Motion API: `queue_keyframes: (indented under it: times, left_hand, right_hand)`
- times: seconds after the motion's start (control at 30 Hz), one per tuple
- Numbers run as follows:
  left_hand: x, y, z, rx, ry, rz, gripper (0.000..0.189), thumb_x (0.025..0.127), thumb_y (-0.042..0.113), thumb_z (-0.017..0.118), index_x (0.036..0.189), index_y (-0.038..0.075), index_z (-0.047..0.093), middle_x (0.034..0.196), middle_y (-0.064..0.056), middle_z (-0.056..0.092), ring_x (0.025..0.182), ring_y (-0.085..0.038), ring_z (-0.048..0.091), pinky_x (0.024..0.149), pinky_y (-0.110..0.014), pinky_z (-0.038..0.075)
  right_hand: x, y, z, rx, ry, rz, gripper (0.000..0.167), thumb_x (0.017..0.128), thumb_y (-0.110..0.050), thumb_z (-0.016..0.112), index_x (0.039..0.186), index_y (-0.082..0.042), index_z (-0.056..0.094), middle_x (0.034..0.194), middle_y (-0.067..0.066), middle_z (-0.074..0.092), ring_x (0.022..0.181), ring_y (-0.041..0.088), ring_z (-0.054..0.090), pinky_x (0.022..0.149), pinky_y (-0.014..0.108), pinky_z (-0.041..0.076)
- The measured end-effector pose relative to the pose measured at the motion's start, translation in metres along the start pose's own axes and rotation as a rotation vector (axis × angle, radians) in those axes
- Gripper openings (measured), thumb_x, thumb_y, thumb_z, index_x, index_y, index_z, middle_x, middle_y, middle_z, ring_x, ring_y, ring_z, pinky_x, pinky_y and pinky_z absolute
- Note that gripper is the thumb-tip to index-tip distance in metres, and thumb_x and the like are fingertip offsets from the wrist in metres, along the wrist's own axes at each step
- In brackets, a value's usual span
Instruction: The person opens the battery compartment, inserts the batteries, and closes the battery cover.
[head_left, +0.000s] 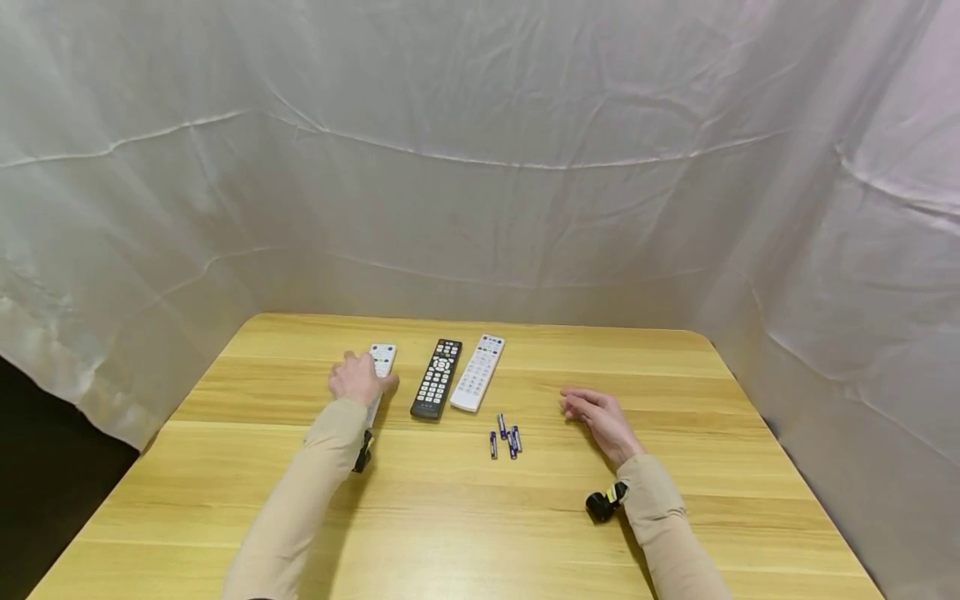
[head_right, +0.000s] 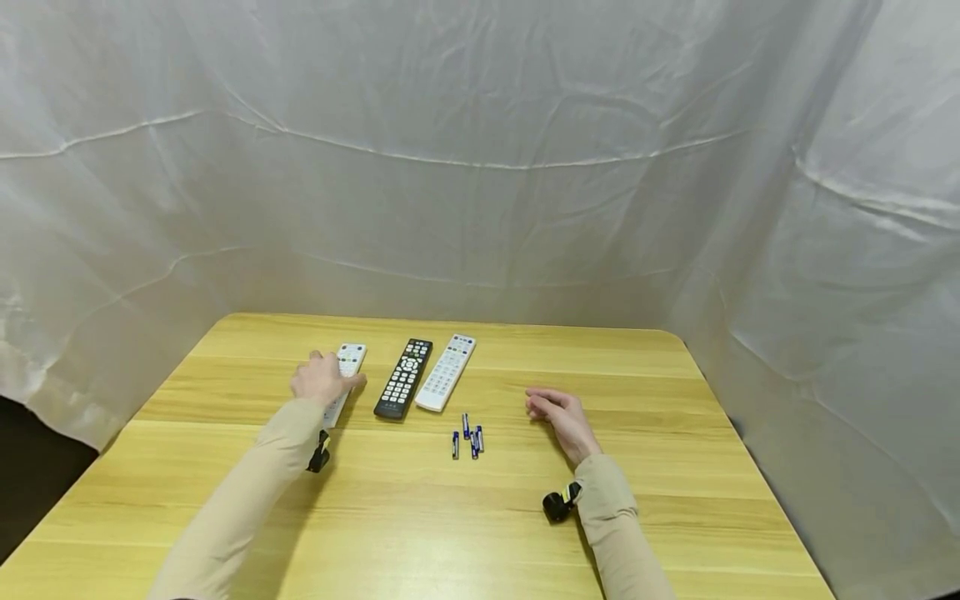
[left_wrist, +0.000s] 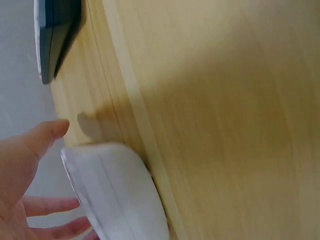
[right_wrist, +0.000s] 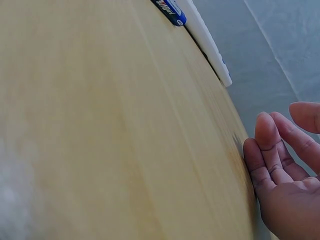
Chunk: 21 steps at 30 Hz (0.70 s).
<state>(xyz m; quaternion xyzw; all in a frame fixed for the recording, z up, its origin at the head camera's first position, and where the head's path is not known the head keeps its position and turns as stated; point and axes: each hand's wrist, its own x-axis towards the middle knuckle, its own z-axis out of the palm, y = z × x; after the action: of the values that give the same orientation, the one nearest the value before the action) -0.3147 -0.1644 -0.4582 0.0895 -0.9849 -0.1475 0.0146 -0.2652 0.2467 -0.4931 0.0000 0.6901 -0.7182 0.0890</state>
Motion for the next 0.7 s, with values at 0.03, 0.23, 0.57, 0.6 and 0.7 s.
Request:
queue_keyframes:
  times: [0.03, 0.23, 0.57, 0.6, 0.7]
  left_hand:
    - [0.0, 0.002, 0.001, 0.009, 0.01, 0.016, 0.066, 0.087, 0.051, 0.072, 0.12, -0.005, 0.061, 0.122, -0.03, 0.056, 0.107, -0.049, 0.058, 0.095, -0.057, 0.053]
    - [-0.001, 0.018, 0.005, 0.026, 0.06, 0.107, 0.063, 0.093, 0.05, 0.067, 0.121, -0.006, 0.062, 0.127, -0.031, 0.057, 0.115, -0.049, 0.056, 0.103, -0.056, 0.05]
    - [-0.006, 0.057, 0.015, -0.044, 0.085, 0.181, 0.062, 0.093, 0.051, 0.067, 0.119, -0.005, 0.066, 0.125, -0.029, 0.062, 0.115, -0.047, 0.059, 0.092, -0.055, 0.059]
    - [-0.006, 0.06, 0.016, -0.054, 0.078, 0.181, 0.061, 0.093, 0.051, 0.067, 0.117, -0.005, 0.066, 0.123, -0.028, 0.063, 0.113, -0.047, 0.06, 0.09, -0.055, 0.06]
    - [-0.008, 0.068, 0.019, -0.071, 0.057, 0.182, 0.06, 0.092, 0.051, 0.069, 0.115, -0.004, 0.066, 0.119, -0.027, 0.064, 0.109, -0.044, 0.063, 0.085, -0.054, 0.062]
  right_hand:
    - [0.0, 0.0, 0.0, -0.002, 0.002, 0.0, 0.048, 0.103, -0.01, 0.055, 0.139, 0.02, 0.043, 0.1, -0.001, 0.072, 0.083, 0.004, 0.064, 0.081, 0.017, 0.058]
    - [-0.001, 0.0, 0.001, -0.006, 0.013, -0.001, 0.047, 0.103, -0.009, 0.056, 0.139, 0.019, 0.045, 0.099, -0.001, 0.073, 0.082, 0.003, 0.064, 0.081, 0.016, 0.058]
    - [0.0, 0.001, 0.0, -0.026, 0.019, -0.006, 0.047, 0.102, -0.01, 0.058, 0.137, 0.018, 0.047, 0.099, -0.002, 0.073, 0.082, 0.004, 0.065, 0.08, 0.016, 0.058]
    - [0.0, 0.001, 0.0, -0.024, 0.016, -0.006, 0.047, 0.102, -0.01, 0.058, 0.138, 0.018, 0.047, 0.099, -0.002, 0.073, 0.082, 0.004, 0.065, 0.079, 0.015, 0.058]
    - [0.001, 0.002, 0.001, -0.013, 0.019, -0.011, 0.046, 0.102, -0.009, 0.058, 0.137, 0.019, 0.048, 0.099, -0.002, 0.073, 0.082, 0.004, 0.065, 0.079, 0.015, 0.058]
